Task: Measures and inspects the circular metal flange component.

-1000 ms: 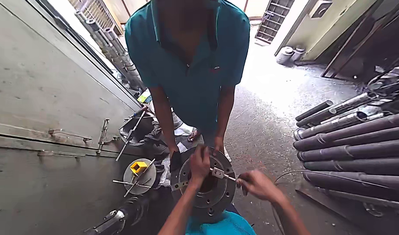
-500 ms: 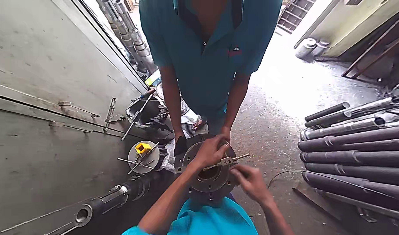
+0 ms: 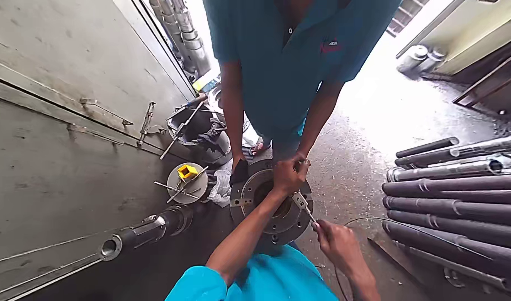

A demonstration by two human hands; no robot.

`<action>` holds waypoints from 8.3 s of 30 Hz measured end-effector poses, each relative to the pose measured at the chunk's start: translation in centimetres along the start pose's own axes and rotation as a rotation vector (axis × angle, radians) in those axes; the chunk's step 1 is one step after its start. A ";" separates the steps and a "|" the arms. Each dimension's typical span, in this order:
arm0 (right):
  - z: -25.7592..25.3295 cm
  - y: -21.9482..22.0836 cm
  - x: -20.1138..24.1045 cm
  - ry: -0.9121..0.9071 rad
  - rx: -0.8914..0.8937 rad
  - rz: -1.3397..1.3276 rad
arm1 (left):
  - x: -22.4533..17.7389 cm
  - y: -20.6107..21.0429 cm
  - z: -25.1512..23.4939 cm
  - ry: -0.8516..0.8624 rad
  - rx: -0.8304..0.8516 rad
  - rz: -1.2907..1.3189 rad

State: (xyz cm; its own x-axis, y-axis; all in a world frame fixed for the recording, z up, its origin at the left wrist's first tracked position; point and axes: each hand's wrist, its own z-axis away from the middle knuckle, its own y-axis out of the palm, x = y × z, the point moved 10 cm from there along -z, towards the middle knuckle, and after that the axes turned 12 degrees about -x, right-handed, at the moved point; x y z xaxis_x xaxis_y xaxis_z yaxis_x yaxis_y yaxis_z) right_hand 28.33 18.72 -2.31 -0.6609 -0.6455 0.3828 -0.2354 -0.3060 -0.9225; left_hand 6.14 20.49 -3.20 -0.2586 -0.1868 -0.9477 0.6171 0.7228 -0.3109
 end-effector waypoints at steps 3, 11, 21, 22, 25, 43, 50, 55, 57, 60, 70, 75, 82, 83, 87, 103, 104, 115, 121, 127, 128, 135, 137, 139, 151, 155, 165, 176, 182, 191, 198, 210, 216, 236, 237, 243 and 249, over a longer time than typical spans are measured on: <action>-3.1 -0.7 -3.2 0.074 0.095 -0.075 | 0.8 -2.7 3.4 0.027 -0.059 0.015; -11.1 -1.5 -2.8 -0.093 -0.033 -0.143 | 0.7 -4.4 11.3 -0.056 -0.251 0.114; -0.8 7.8 7.2 0.385 0.234 -0.858 | -4.4 14.6 4.8 -0.281 1.048 0.291; -1.3 7.8 8.3 0.406 0.104 -0.897 | -5.0 16.0 6.8 -0.264 1.180 0.298; -2.1 7.6 8.8 0.335 0.158 -0.842 | -6.3 13.5 6.5 -0.048 1.031 0.198; 0.1 2.5 1.7 -0.078 -0.084 -0.167 | -0.4 1.7 -2.6 0.027 0.018 0.200; -2.8 1.0 -2.0 0.001 0.078 -0.172 | -0.8 -2.0 1.7 0.272 0.021 -0.073; -8.4 0.2 -4.5 0.014 -0.054 -0.273 | 1.2 -5.3 9.0 -0.145 -0.135 -0.340; -8.1 0.6 -4.4 0.028 0.090 -0.305 | 1.4 -5.3 7.0 -0.184 -0.145 -0.359; -3.3 2.6 -2.3 0.148 0.430 -0.448 | 0.8 -1.7 0.7 -0.199 0.081 -0.145; -2.1 9.1 8.8 0.680 0.022 -1.134 | -7.7 15.5 8.4 -0.012 1.246 0.240; -3.7 1.0 3.1 0.019 -0.138 -0.745 | -2.0 1.0 2.6 0.129 0.454 -0.223; -8.2 -1.1 -3.6 -0.112 -0.255 -0.235 | 1.9 -4.7 7.9 -0.170 -0.231 -0.249; -7.3 -0.4 -3.6 -0.089 -0.220 -0.264 | 2.0 -4.8 6.9 -0.175 -0.301 -0.245; -1.1 1.5 -0.9 0.049 -0.184 -0.292 | 0.3 -1.2 0.7 -0.120 -0.049 -0.102; -9.8 -0.7 -4.2 -0.102 -0.022 -0.339 | 1.1 -4.1 9.0 -0.019 -0.056 0.090; -8.5 -0.7 -4.3 -0.067 0.066 -0.311 | 1.6 -4.1 7.2 -0.089 -0.076 -0.009; -1.6 9.0 8.7 0.664 0.061 -1.073 | -5.4 16.7 9.6 -0.207 1.358 0.318; -3.7 2.2 4.5 0.020 -0.003 -0.814 | -2.5 1.8 3.4 0.092 0.537 -0.067; -9.5 -1.4 -3.9 -0.093 -0.216 -0.300 | 3.2 -6.4 9.4 -0.231 -0.069 -0.045; -9.2 -0.4 -4.0 -0.096 -0.146 -0.306 | 3.4 -6.4 9.1 -0.263 -0.175 0.015; 0.1 3.5 2.3 0.020 -0.039 -0.306 | -0.7 4.5 -2.0 -0.132 0.215 0.080; 0.1 3.6 4.1 0.055 -0.011 -0.176 | -2.8 7.2 -2.2 0.014 0.368 -0.068; -0.5 3.2 2.7 0.115 0.141 -0.105 | -2.2 4.9 -1.5 0.062 0.354 -0.101; -5.7 1.4 -4.4 0.134 0.234 -0.334 | 1.6 -4.8 4.1 -0.172 -0.124 -0.166; -1.1 5.5 2.0 0.163 0.425 -0.516 | -1.6 6.7 -1.7 -0.172 0.502 -0.126; -2.7 5.7 7.8 0.169 0.255 -0.712 | -7.0 10.5 5.3 0.132 0.877 -0.021; -7.7 -0.2 -4.2 -0.107 -0.197 -0.233 | 3.5 -5.1 6.7 -0.289 -0.350 0.102; 0.8 1.2 1.9 -0.113 -0.208 -0.098 | 0.8 1.5 -0.9 -0.132 -0.017 0.293; -6.6 -1.3 -4.1 -0.072 -0.215 -0.186 | 2.9 -5.0 7.4 -0.115 -0.071 0.729; -8.6 -1.6 -3.8 -0.106 -0.010 -0.178 | 2.6 -5.5 7.7 -0.217 -0.309 0.545; -2.9 7.6 9.7 0.395 0.090 -0.917 | -6.0 15.8 10.1 0.014 1.320 0.104; -4.8 -1.1 0.9 -0.037 -0.284 -0.599 | -1.1 -4.7 4.4 0.096 0.198 -0.054; -2.1 6.3 4.1 0.144 0.324 -0.600 | -5.5 8.1 0.2 0.151 0.595 0.068; -2.9 4.3 2.8 0.090 0.236 -0.605 | -4.6 5.0 -0.4 0.153 0.426 -0.016; -11.0 -4.5 -2.4 -0.112 -0.444 -0.377 | -0.2 -6.1 9.7 0.025 -0.106 -0.250; -12.5 -0.1 -0.9 -0.374 -0.278 -0.294 | -0.4 -2.9 12.0 0.310 -0.242 -0.378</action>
State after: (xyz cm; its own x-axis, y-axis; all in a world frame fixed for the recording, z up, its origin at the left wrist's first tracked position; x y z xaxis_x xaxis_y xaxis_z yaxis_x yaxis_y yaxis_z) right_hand 20.04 28.00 -3.21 -0.2525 -0.7808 0.5715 -0.5845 -0.3476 -0.7331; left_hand 13.38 10.46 -2.74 -0.6588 -0.2854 -0.6961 0.2594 0.7823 -0.5663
